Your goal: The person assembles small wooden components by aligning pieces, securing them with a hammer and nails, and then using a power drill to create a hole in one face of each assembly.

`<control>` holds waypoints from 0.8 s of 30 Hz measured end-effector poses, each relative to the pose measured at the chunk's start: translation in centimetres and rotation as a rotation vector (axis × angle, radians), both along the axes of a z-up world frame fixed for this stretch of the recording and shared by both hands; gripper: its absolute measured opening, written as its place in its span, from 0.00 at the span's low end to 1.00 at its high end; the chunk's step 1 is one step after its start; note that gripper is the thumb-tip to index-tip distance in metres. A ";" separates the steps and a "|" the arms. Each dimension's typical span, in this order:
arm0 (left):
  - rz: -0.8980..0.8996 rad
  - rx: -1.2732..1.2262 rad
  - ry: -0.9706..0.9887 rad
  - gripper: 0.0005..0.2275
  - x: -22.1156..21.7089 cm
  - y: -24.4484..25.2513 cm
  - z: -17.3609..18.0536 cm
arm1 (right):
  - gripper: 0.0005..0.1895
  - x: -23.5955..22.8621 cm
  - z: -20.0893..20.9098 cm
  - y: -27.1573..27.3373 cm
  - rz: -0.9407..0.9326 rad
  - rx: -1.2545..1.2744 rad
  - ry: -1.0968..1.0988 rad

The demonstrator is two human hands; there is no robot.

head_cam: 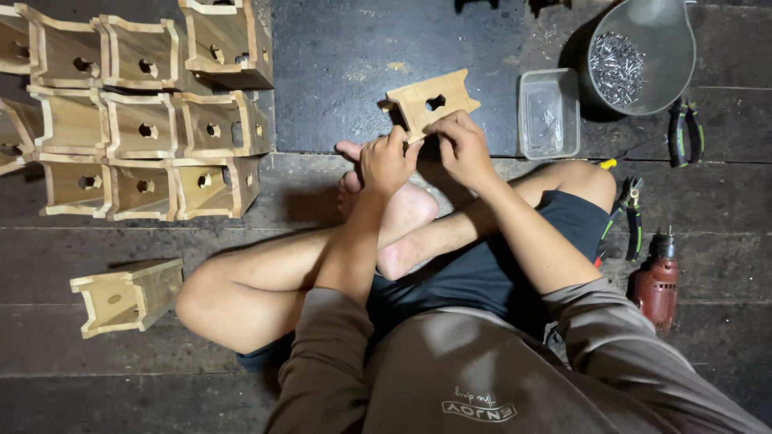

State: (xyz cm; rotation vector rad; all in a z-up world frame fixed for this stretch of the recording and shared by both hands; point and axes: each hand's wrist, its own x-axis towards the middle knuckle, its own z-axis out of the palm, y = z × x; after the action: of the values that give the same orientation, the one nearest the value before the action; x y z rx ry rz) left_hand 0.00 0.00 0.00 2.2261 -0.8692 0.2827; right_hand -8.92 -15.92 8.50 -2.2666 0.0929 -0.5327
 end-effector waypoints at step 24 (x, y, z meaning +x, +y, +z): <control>-0.009 -0.034 -0.024 0.13 0.1 0.1 1.2 | 0.15 1.1 -1.7 -1.0 -0.004 -0.191 0.017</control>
State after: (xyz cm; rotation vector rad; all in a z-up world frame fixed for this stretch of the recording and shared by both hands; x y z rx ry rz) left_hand 0.06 0.06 1.22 2.1909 -0.8811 0.3181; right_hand -7.83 -16.92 6.85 -2.4572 0.0569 -0.5442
